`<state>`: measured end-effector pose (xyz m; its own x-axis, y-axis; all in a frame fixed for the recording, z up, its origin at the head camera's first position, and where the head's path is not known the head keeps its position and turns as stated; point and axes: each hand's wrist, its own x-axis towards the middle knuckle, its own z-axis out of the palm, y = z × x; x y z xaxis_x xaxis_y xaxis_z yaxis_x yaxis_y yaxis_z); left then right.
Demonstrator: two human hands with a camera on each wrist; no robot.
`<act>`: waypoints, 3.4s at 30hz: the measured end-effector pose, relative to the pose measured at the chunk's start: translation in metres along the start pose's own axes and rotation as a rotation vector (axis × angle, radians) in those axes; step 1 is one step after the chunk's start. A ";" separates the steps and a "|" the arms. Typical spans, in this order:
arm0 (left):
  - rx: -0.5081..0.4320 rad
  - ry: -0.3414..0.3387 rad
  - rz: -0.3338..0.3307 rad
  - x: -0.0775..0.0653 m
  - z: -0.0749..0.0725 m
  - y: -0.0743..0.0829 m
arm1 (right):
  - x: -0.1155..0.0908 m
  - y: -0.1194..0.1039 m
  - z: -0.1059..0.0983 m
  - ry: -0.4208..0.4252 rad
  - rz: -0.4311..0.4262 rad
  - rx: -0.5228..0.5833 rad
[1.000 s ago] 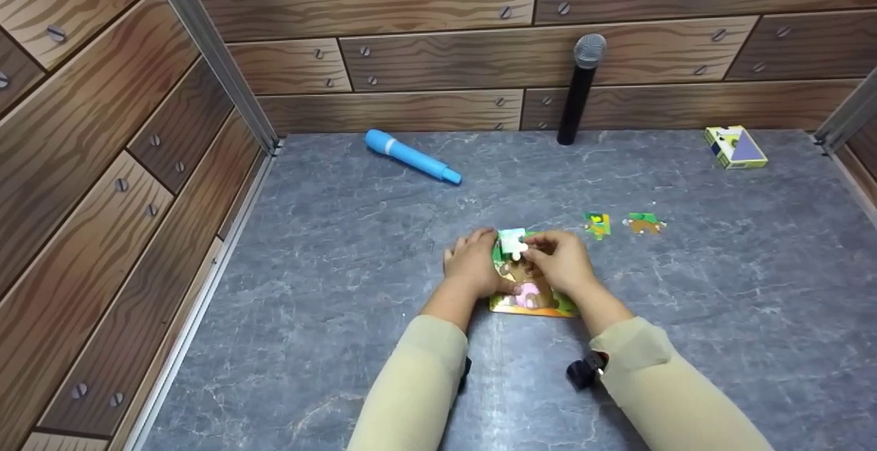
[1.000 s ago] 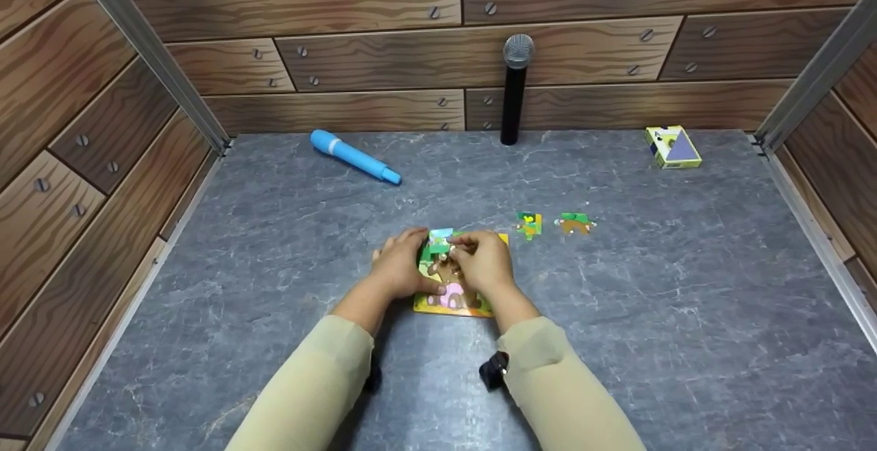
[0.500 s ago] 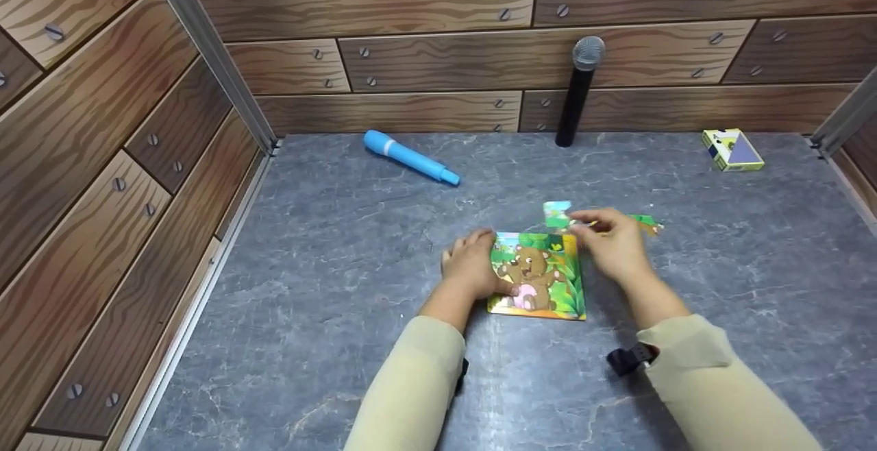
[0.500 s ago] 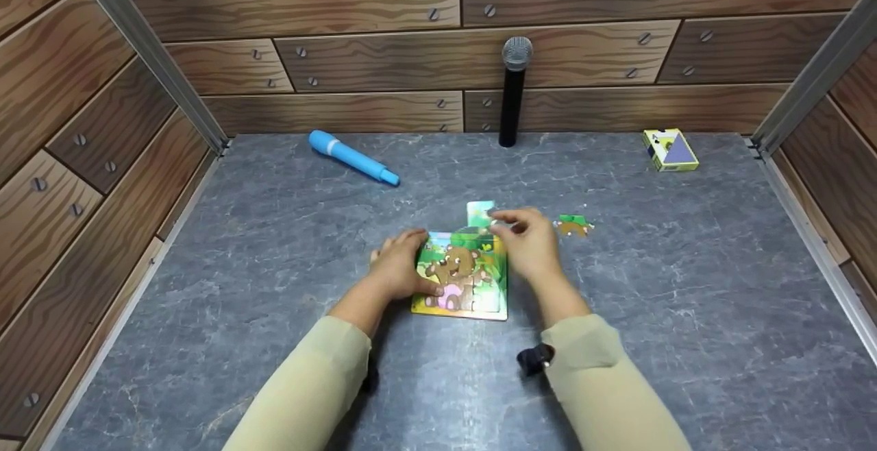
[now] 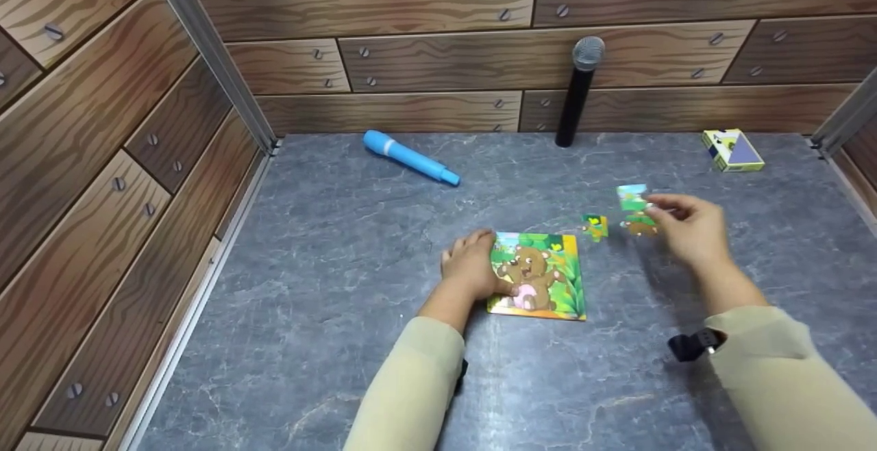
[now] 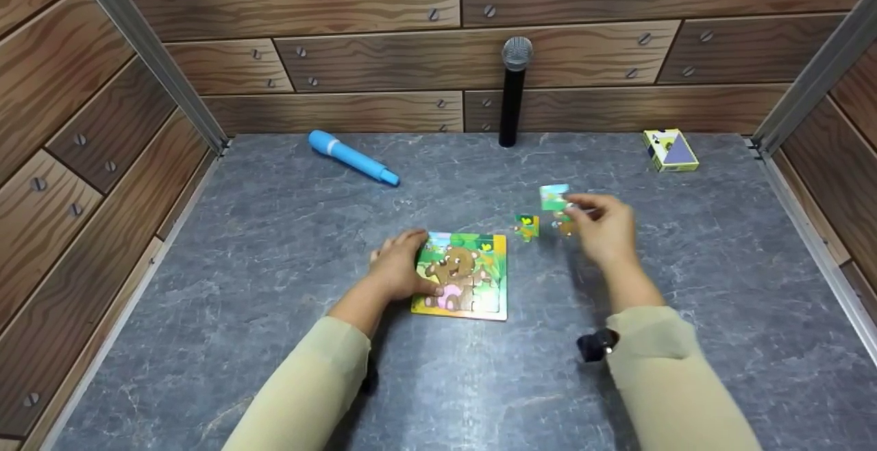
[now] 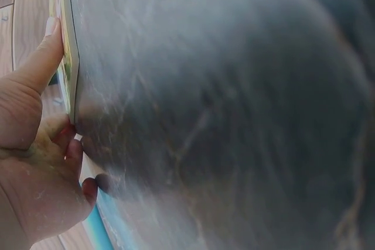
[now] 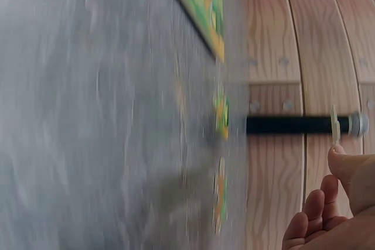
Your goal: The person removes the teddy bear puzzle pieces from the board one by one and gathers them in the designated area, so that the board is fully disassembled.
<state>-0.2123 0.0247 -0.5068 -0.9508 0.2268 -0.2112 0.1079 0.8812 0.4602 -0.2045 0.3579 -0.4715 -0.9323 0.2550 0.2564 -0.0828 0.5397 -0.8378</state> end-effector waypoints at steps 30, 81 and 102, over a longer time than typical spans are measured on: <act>0.037 -0.011 0.013 -0.001 -0.002 0.000 | 0.012 0.074 -0.054 -0.104 0.326 -0.263; 0.052 -0.014 0.031 -0.002 -0.003 0.002 | 0.012 0.081 -0.056 -0.077 0.479 -0.282; 0.055 -0.019 0.019 -0.001 -0.001 -0.001 | -0.021 0.027 -0.003 0.083 0.237 -0.030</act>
<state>-0.2116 0.0238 -0.5064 -0.9427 0.2510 -0.2196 0.1423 0.8982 0.4160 -0.1858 0.3689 -0.4979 -0.8923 0.4415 0.0943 0.1464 0.4805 -0.8647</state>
